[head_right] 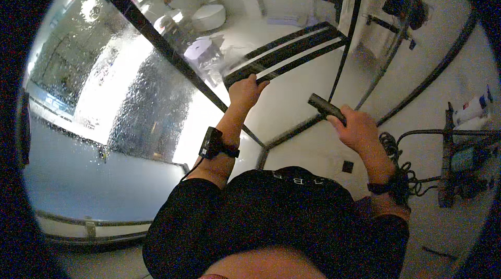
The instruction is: The recorder sprays the glass panels of a shower enclosure with a handheld shower head and uses a squeegee to remove the water.
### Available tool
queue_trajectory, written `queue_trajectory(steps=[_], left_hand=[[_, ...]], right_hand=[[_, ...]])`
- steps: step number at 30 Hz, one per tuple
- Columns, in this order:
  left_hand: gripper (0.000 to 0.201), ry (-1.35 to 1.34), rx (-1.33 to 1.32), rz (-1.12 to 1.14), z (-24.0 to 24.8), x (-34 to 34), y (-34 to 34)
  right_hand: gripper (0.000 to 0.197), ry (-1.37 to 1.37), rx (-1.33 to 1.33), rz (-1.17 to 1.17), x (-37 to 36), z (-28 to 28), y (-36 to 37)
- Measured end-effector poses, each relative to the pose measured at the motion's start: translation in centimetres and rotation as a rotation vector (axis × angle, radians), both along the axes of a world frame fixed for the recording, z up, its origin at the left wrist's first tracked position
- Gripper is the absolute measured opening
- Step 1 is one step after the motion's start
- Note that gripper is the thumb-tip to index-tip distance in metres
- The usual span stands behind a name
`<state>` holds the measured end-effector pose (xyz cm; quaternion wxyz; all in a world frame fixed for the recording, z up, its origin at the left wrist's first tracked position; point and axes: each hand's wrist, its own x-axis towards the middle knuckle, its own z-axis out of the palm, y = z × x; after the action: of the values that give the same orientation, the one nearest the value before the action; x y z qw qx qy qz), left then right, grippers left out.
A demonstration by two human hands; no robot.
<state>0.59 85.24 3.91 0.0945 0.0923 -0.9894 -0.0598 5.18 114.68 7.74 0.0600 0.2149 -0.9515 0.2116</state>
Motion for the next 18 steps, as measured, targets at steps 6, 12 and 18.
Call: queue_trajectory(steps=[6, 12, 18], left_hand=[[0.049, 0.070, -0.040, -0.017, 0.2, -0.2, -0.1], [0.055, -0.102, -0.013, 0.033, 1.4, 0.0, -0.8], [0.051, -0.004, -0.043, 0.032, 1.7, -0.4, 0.4]], right_hand=[[0.034, 0.059, -0.057, -0.094, -2.8, 1.3, 0.8], [0.034, 0.088, -0.099, -0.070, -1.8, 2.8, -0.3], [0.031, 0.108, -0.136, 0.084, 0.0, 2.5, -1.6]])
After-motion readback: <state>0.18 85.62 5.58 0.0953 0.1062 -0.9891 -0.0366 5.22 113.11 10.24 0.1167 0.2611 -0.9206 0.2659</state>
